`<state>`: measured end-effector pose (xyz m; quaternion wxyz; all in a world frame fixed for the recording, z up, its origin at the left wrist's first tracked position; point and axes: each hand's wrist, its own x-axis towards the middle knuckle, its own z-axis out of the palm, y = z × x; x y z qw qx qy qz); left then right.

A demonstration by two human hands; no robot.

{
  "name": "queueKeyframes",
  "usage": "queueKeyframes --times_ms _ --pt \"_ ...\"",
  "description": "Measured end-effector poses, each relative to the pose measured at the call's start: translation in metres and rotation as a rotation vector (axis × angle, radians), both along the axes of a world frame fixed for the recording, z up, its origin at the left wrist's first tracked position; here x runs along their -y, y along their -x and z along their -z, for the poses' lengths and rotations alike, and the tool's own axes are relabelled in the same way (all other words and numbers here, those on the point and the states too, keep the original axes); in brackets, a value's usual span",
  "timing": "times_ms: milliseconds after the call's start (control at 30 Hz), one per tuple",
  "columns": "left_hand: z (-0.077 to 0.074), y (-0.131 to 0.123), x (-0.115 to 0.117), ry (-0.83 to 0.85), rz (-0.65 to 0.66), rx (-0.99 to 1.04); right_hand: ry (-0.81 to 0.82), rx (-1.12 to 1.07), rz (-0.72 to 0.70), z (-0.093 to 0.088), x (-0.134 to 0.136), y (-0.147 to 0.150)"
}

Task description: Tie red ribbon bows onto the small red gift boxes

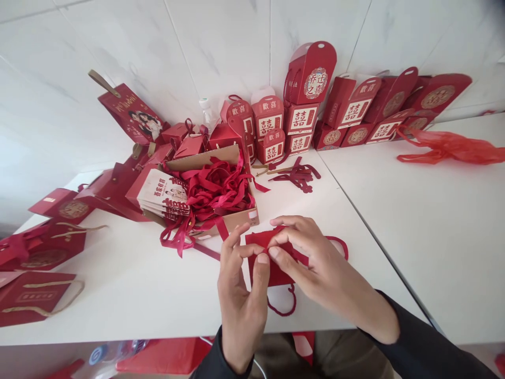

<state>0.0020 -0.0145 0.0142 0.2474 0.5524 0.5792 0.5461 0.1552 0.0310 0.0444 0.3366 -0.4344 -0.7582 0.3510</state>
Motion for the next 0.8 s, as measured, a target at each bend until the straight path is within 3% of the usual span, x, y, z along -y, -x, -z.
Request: queueKeyframes --times_ms 200,467,800 --pt "0.009 0.005 0.009 0.033 -0.062 -0.246 0.076 0.037 0.035 -0.003 -0.005 0.001" --pt "0.013 0.005 0.016 0.099 -0.119 0.180 0.039 0.136 0.000 0.002 -0.004 0.006" --pt "0.011 0.006 0.019 0.111 -0.104 0.213 0.028 0.141 -0.034 0.001 -0.006 0.018"
